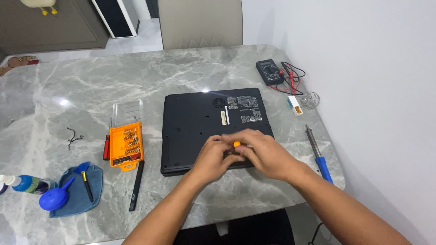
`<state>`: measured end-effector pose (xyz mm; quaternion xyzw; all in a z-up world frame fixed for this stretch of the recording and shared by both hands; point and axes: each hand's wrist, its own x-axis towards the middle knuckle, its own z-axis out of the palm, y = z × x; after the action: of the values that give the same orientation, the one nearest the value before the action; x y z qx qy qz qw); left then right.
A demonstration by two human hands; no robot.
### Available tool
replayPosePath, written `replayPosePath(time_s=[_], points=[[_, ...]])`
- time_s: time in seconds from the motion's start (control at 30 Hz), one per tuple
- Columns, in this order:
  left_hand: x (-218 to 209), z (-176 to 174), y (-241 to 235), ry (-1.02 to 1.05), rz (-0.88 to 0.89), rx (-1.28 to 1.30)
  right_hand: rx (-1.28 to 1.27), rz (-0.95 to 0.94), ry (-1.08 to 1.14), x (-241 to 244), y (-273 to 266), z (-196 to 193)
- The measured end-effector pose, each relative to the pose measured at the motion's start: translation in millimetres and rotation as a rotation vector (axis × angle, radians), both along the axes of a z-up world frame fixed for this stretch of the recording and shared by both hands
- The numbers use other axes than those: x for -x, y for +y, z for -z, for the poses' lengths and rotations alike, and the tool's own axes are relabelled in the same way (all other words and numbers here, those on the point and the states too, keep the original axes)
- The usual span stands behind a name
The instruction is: The person opens and closes a black laptop on a marble table, then flips it over to access the underside. Using a yellow-handled screwdriver, the person unscrews several screws from the bottom panel of the laptop.
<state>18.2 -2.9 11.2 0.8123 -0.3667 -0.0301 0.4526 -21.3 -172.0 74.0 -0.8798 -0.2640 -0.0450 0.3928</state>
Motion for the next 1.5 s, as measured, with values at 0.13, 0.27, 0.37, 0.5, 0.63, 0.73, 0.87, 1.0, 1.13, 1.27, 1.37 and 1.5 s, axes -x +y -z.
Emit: replayPosePath(time_s=[0.13,0.27,0.37,0.5,0.63,0.73,0.87,1.0,1.13,1.27,1.37,1.5], points=[[0,1,-6,-0.015,-0.057,-0.022,-0.079,0.040,-0.075,-3,-1,1],[1,6,-11,-0.062,-0.134,-0.125,-0.084,0.134,-0.206,-10,-2,16],[8,-15,-6,-0.061,-0.160,-0.158,-0.143,0.129,-0.177,-10,-2,18],[14,-9,4,-0.175,-0.133,-0.483,-0.212,0.036,-0.050,-4,-5,15],[24,18,2,-0.253,-0.191,-0.435,-0.270,0.031,-0.042,-10,-7,25],[25,33,-1,-0.278,-0.208,-0.354,-0.265,-0.004,-0.132,-16,-14,43],[24,45,-3,-0.412,-0.258,-0.282,-0.243,-0.129,-0.321,-20,-21,51],[24,42,-3,-0.407,-0.220,-0.269,-0.125,-0.133,-0.165,-22,-30,51],[24,43,-2,-0.395,-0.215,-0.297,-0.039,-0.145,0.003,-22,-27,45],[24,40,-3,-0.428,-0.217,-0.285,-0.190,-0.223,-0.371,-29,-21,53],[24,42,-2,-0.433,-0.222,-0.284,-0.230,-0.207,-0.432,-30,-18,47],[24,39,-2,-0.419,-0.220,-0.301,-0.198,-0.320,-0.396,-27,-17,30]])
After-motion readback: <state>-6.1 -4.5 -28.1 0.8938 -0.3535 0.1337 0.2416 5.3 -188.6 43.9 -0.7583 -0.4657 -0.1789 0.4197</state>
